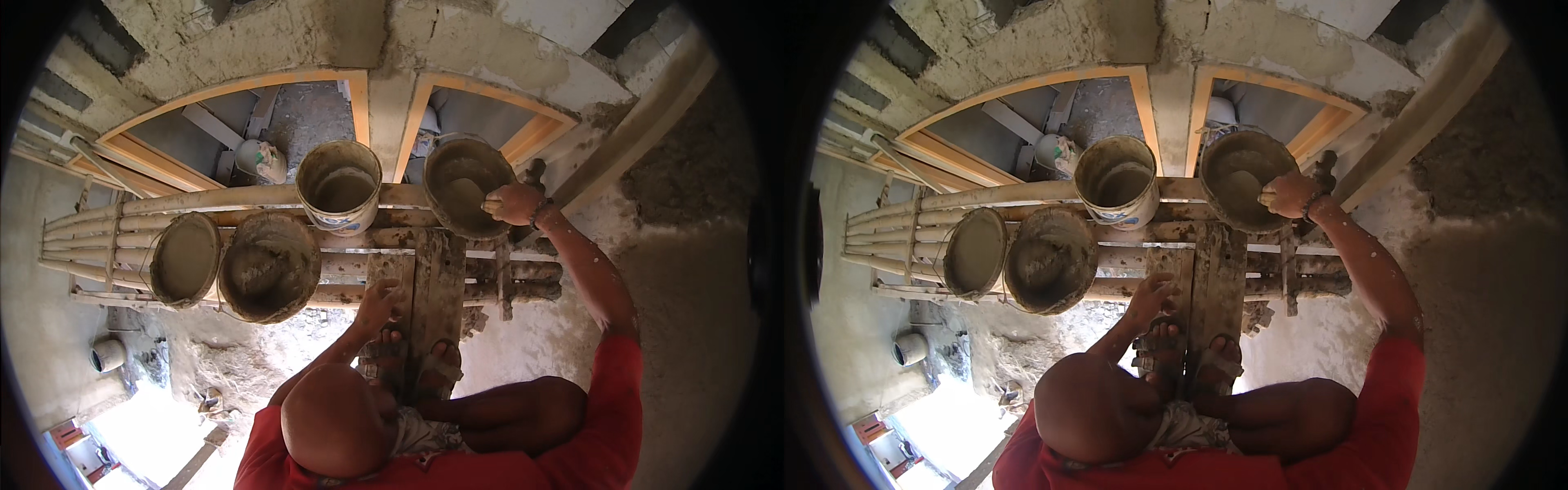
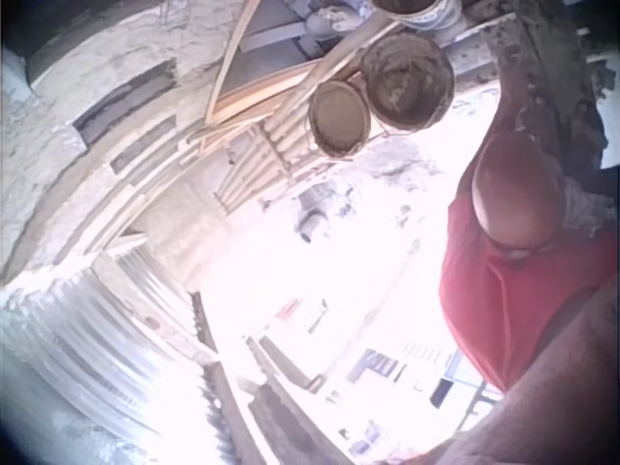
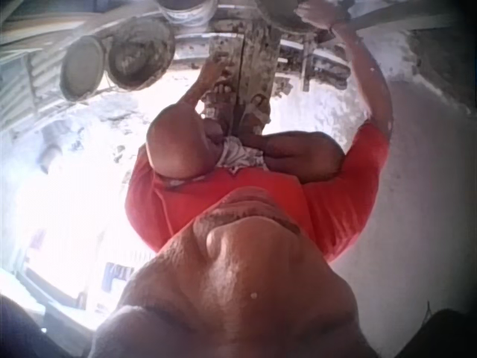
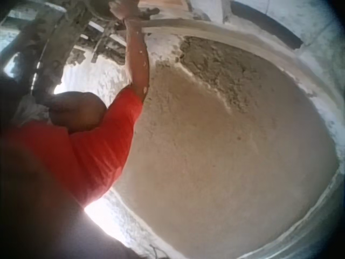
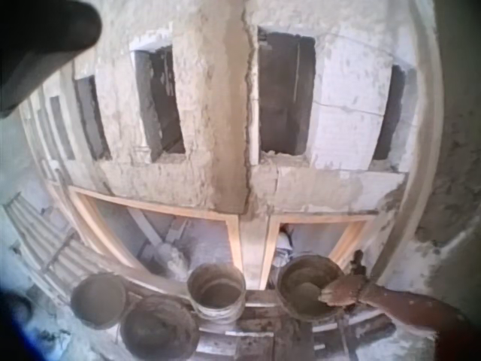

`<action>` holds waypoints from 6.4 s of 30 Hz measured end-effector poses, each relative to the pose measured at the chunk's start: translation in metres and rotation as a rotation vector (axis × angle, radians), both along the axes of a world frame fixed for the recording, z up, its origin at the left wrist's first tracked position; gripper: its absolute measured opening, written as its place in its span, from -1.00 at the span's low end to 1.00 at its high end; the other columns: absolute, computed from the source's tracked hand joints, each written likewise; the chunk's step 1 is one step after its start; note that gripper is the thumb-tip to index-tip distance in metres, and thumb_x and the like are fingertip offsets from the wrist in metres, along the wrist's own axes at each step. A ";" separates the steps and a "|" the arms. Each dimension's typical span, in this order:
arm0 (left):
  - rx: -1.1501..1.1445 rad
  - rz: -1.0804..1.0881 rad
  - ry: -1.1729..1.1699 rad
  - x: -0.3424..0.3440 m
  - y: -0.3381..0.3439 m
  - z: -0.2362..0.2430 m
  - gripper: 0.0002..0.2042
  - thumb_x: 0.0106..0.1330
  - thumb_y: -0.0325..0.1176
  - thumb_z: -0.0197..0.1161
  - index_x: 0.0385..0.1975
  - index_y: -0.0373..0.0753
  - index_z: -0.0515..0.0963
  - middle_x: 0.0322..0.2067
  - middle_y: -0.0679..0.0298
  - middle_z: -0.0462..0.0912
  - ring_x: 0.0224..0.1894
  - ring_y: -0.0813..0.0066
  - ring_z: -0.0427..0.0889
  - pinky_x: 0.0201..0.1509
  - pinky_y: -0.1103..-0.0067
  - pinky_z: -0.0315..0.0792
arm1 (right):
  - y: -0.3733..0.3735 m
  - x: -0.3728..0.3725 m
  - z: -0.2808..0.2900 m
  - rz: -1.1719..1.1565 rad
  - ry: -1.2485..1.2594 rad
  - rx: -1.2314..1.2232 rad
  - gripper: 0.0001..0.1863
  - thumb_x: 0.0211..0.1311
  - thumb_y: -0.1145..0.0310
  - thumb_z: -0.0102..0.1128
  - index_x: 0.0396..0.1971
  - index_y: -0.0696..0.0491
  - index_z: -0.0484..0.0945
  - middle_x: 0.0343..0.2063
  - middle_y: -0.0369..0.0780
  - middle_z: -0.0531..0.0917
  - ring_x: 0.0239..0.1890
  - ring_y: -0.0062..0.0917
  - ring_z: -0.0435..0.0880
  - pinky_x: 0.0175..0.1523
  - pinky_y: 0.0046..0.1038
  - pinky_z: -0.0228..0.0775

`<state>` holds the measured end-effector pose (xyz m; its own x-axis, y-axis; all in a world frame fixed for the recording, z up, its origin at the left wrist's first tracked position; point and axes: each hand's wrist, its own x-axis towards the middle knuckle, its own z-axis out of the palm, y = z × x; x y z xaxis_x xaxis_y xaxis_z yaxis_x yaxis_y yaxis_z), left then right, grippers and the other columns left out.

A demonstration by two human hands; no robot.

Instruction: The person applies plaster to a wall by scooping it from a bucket with a trowel and then leveling the surface with a long wooden board.

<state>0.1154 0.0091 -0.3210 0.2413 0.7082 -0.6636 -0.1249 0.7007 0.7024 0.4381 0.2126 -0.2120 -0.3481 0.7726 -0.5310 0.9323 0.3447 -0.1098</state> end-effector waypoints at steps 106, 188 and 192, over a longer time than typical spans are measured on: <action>-0.263 0.027 -0.230 0.132 0.220 -0.064 -0.37 0.18 -0.22 0.33 0.23 -0.21 0.24 0.17 0.06 0.33 0.19 -0.01 0.35 0.07 -0.10 0.41 | -0.006 0.013 -0.076 -0.182 -0.074 0.117 -0.78 0.07 0.35 0.05 -0.45 0.02 0.70 -0.38 -0.11 0.72 -0.21 -0.23 0.71 -0.09 -0.24 0.55; 0.109 1.201 0.290 -0.207 -0.099 0.235 -0.90 0.06 -0.56 0.16 -0.41 -0.27 0.47 -0.54 0.26 0.53 -0.55 0.41 0.56 -0.57 0.58 0.41 | -0.050 -0.182 0.163 0.344 1.031 0.099 -0.51 0.11 0.29 0.27 0.01 0.25 0.52 -0.15 0.03 0.66 -0.09 -0.29 0.69 0.03 -0.41 0.46; 0.134 1.125 0.424 -0.239 -0.108 0.233 -0.81 0.03 -0.55 0.15 -0.31 -0.27 0.47 -0.49 0.23 0.54 -0.53 0.37 0.58 -0.60 0.51 0.44 | -0.044 -0.180 0.147 0.331 1.006 0.056 -0.51 0.10 0.29 0.27 0.01 0.25 0.52 -0.15 0.04 0.66 -0.08 -0.30 0.69 0.03 -0.40 0.47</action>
<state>-0.1237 -0.0990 -0.0882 -0.7729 0.4512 -0.4461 -0.3599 0.2673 0.8939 0.2578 0.1689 -0.0648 -0.8049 0.5736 0.1520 0.2802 0.5932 -0.7547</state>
